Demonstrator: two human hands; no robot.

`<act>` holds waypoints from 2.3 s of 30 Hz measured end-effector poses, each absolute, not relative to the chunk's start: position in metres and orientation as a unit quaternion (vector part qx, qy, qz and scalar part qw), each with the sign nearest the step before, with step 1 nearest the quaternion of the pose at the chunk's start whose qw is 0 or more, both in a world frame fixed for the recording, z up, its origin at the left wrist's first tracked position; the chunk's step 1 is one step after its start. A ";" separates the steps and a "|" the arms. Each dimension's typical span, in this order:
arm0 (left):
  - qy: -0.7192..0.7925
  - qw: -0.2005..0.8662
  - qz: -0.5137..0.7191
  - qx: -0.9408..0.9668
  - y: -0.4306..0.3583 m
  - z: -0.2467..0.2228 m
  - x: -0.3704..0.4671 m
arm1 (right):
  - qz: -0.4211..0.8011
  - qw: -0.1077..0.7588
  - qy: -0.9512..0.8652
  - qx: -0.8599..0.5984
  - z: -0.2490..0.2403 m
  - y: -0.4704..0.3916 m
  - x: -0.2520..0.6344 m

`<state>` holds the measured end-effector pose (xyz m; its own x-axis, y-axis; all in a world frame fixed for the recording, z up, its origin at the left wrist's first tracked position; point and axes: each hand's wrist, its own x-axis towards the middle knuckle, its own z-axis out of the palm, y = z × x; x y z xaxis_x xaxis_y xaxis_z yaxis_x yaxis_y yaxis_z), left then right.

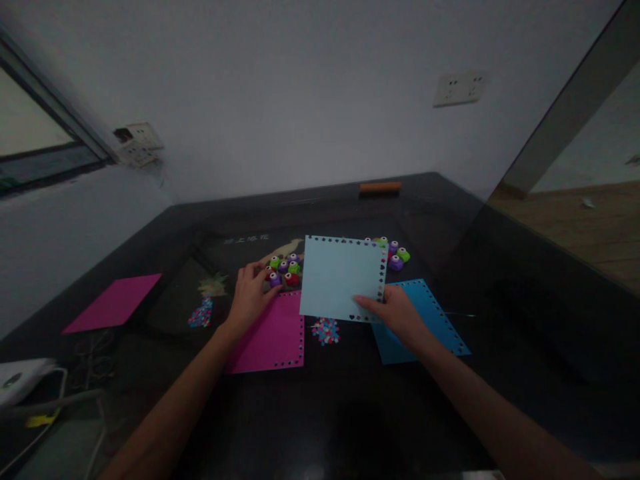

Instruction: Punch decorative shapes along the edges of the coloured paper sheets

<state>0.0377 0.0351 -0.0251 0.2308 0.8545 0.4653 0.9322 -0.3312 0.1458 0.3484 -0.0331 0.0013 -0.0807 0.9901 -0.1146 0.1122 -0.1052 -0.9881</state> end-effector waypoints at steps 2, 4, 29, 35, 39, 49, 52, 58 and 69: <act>-0.576 0.077 -0.234 -0.780 0.037 -0.024 0.042 | 0.521 0.422 -0.520 -0.529 0.001 -0.033 0.349; -0.578 0.070 -0.229 -0.780 0.039 -0.024 0.045 | 0.518 0.423 -0.521 -0.531 0.001 -0.032 0.349; -0.619 -0.047 -0.258 -0.740 0.078 -0.011 0.038 | 0.506 0.426 -0.528 -0.533 0.003 -0.032 0.350; -0.686 -0.115 -0.191 -0.692 0.103 -0.009 0.040 | 0.508 0.433 -0.525 -0.528 0.004 -0.032 0.350; -0.703 -0.127 -0.149 -0.683 0.114 -0.007 0.040 | 0.507 0.443 -0.518 -0.527 0.002 -0.032 0.351; -0.702 -0.109 -0.066 -0.701 0.129 0.002 0.036 | 0.524 0.468 -0.489 -0.517 0.003 -0.032 0.351; -0.702 -0.094 -0.046 -0.704 0.132 0.003 0.037 | 0.532 0.472 -0.482 -0.513 0.002 -0.031 0.351; -0.711 -0.087 -0.038 -0.697 0.133 0.003 0.036 | 0.527 0.467 -0.487 -0.516 0.001 -0.031 0.352; -0.720 -0.075 -0.197 -0.662 0.097 0.028 0.034 | 0.540 0.474 -0.474 -0.509 0.003 -0.033 0.349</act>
<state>0.0344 0.0974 0.0280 -0.1127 0.9818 0.1527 0.9230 0.0466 0.3819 0.3492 -0.0330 0.0027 -0.0322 0.9944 -0.1008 -0.0285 -0.1017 -0.9944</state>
